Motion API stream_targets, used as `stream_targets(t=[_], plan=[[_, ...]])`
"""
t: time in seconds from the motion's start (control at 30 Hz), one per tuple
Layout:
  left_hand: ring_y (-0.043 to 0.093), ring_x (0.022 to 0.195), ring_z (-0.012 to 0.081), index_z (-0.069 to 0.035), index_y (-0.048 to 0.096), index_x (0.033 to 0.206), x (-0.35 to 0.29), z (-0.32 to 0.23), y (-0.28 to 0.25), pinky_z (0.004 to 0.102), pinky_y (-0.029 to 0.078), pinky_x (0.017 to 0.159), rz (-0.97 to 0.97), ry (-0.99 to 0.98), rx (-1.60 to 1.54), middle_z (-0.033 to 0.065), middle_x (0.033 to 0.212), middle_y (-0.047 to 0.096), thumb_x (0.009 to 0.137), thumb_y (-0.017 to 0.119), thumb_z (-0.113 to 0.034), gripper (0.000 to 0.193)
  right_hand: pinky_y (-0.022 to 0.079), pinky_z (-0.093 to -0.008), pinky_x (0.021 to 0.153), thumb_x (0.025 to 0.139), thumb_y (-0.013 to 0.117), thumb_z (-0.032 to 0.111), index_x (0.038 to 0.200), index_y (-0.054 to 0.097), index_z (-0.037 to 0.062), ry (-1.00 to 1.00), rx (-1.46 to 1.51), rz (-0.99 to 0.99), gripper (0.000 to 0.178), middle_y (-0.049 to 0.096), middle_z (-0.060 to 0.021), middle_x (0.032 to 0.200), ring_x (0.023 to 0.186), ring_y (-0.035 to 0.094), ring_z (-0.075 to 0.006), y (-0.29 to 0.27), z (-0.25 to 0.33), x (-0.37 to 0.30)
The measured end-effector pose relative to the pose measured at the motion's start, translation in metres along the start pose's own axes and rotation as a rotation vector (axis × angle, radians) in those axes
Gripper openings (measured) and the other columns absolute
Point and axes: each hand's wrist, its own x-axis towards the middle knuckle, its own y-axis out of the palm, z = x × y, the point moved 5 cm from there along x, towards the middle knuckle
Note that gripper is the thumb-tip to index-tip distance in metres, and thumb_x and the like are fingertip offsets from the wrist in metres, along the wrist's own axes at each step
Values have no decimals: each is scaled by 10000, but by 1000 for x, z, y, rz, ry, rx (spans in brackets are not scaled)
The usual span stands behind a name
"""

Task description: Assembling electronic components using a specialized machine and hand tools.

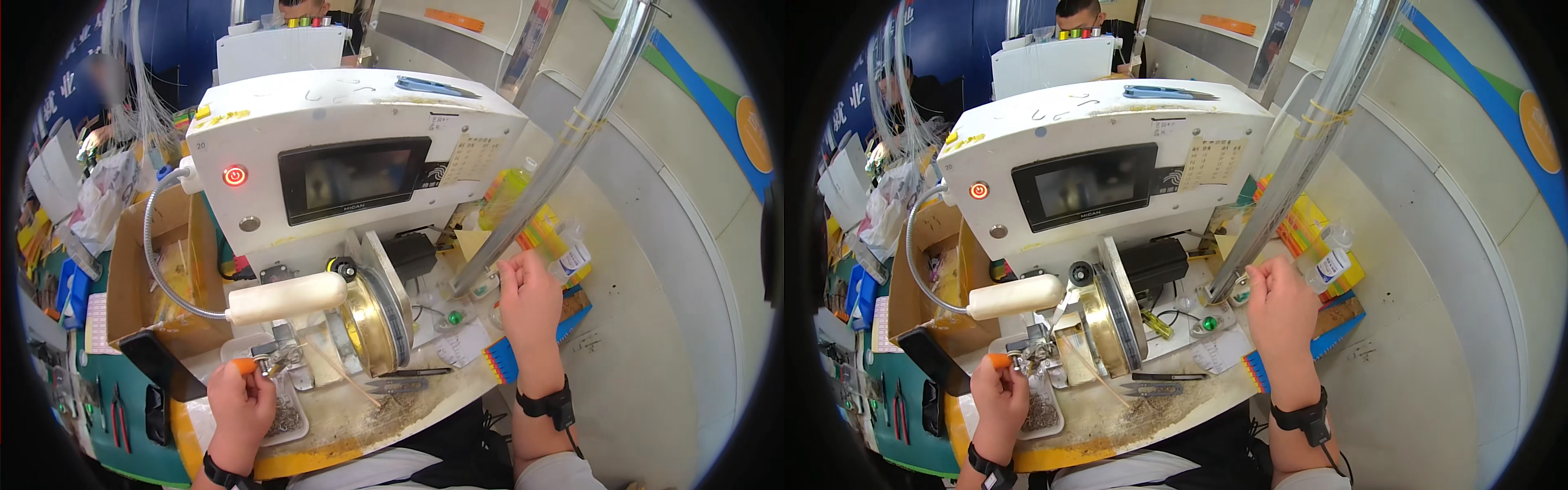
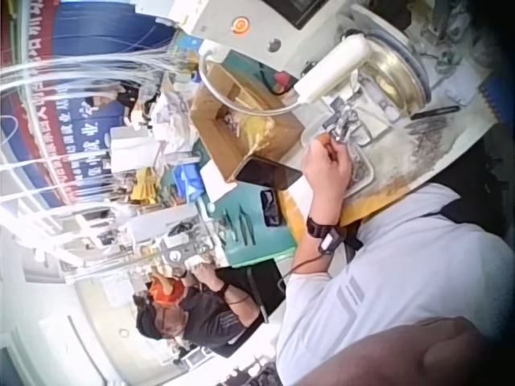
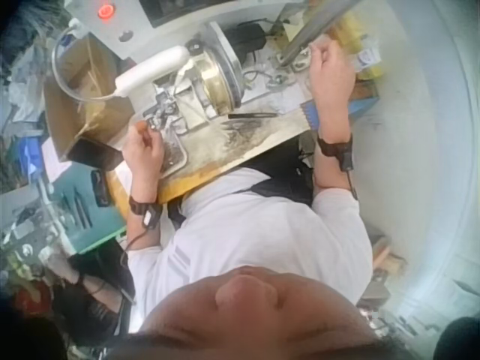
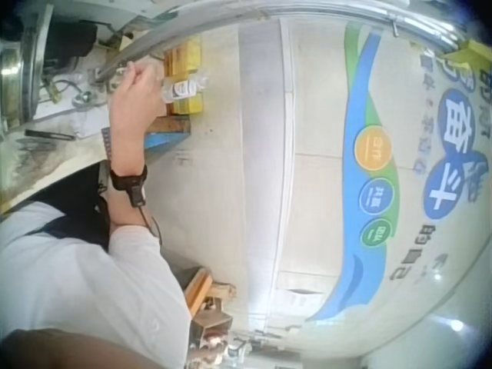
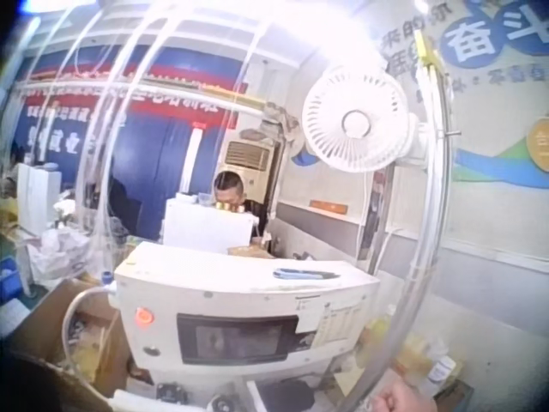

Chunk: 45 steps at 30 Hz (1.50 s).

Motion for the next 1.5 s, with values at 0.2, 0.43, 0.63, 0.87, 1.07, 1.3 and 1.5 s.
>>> stream_targets(t=[0.2,0.43,0.63,0.87,1.07,1.3,1.5], plan=[[510,565,291,-42,595,913,0,1,1,431,388,563,-16,32,-10,67,609,487,804,682,43,164,455,-464,563,964,755,232,881,634,79,-2,-47,19,212,640,-85,657,602,636,-341,5,-7,0],[513,552,285,-45,593,923,-1,2,1,419,393,558,-8,-1,-30,70,608,488,806,677,48,171,460,-458,559,974,741,220,877,631,65,40,-3,29,213,643,-111,654,608,647,-347,3,-6,-1],[513,543,283,-48,597,924,0,2,3,415,393,554,-21,5,-60,69,602,490,808,676,48,170,478,-479,583,982,729,209,890,628,59,38,-52,124,203,667,-142,690,648,661,-381,11,-13,-3],[494,589,247,-66,641,936,12,-15,-11,391,394,627,-61,143,60,33,651,513,784,695,9,179,489,-422,603,992,674,101,892,631,39,142,129,-128,125,647,-111,689,614,640,-309,3,1,-13],[505,743,217,-46,638,1049,28,-23,-33,366,395,700,-83,138,-10,77,882,540,830,646,-56,220,433,-369,525,746,764,39,849,669,107,-885,713,422,156,538,-21,651,502,455,-232,-12,105,-98],[581,1169,383,6,656,1208,63,-50,-19,445,446,1043,18,122,-204,205,1227,614,905,660,-86,316,392,-220,584,1044,664,110,1474,447,52,770,1701,880,485,638,-8,884,626,470,-51,75,170,-173],[643,1152,245,0,647,1329,67,-38,20,384,488,1017,443,-203,-652,133,1237,684,1077,564,-184,323,366,-220,573,1098,616,177,1451,527,114,939,2008,987,369,565,7,801,615,447,-55,106,188,-167]])
